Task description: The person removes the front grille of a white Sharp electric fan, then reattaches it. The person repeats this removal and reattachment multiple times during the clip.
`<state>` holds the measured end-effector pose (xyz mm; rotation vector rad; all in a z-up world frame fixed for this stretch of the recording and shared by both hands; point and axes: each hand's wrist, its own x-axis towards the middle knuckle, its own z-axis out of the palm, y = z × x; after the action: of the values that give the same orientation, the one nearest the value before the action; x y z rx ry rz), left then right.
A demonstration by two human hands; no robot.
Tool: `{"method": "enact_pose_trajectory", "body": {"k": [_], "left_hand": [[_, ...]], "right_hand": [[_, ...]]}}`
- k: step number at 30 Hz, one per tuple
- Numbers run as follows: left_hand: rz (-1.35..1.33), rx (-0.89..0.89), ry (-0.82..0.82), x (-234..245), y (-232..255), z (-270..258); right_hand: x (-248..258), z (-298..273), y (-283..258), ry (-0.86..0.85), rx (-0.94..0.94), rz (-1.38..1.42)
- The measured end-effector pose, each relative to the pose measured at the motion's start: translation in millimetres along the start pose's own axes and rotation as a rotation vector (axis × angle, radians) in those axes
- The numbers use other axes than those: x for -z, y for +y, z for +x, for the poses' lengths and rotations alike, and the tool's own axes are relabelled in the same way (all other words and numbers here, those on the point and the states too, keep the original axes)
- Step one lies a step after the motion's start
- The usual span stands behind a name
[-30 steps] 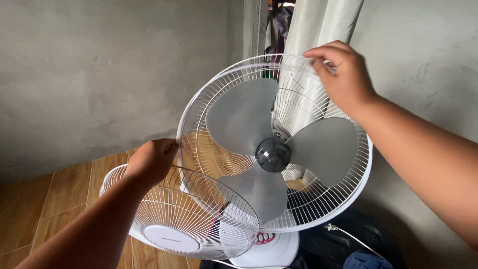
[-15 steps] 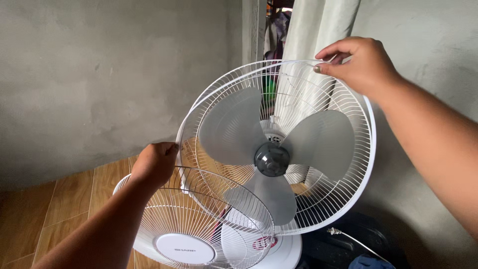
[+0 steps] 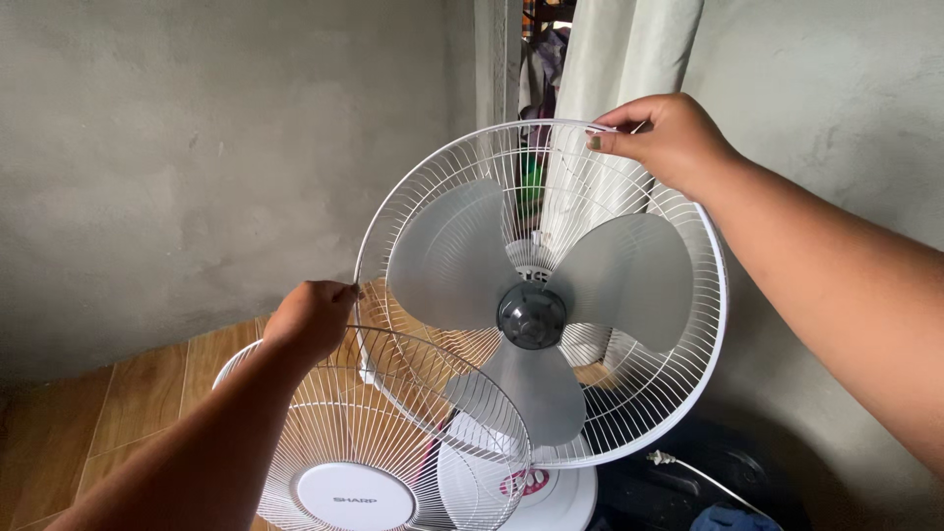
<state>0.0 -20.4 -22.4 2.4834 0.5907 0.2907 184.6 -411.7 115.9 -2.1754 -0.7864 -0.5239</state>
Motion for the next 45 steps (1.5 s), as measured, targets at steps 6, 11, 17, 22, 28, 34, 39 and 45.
{"method": "enact_pose_trajectory", "body": {"k": [6,11,17,22,28,34,39,45], "left_hand": [[0.035,-0.037,0.006,-0.8,-3.7,3.4],[0.026,-0.014,-0.028,-0.1,-2.7,4.3],[0.002,-0.008,-0.002,-5.6,-2.9,-7.4],[0.026,0.046,0.005,-16.6,-7.9,-26.8],[-0.045,0.100,-0.021,-34.8,-15.4,-40.8],[0.057,0.093,-0.042,-38.5,-18.4,-39.5],[0.051,0.128,-0.044,-37.7,-15.0,-42.9],[0.021,0.155,-0.078,-34.6,-9.3,-49.2]], "right_hand": [[4.4,-3.0,10.5,-0.029,0.066,0.141],[9.2,-10.5,24.7,-0.040,-0.140,0.197],[22.3,-59.0,55.8,-0.031,-0.367,0.390],[31.9,-106.9,76.9,-0.039,-0.481,0.535],[29.5,-147.7,105.5,-0.056,-0.645,0.409],[7.9,-188.9,151.4,-0.204,-0.806,0.207],[-14.3,-222.0,180.3,-0.373,-0.774,0.178],[-25.7,-232.8,179.5,-0.297,-0.752,0.213]]}}
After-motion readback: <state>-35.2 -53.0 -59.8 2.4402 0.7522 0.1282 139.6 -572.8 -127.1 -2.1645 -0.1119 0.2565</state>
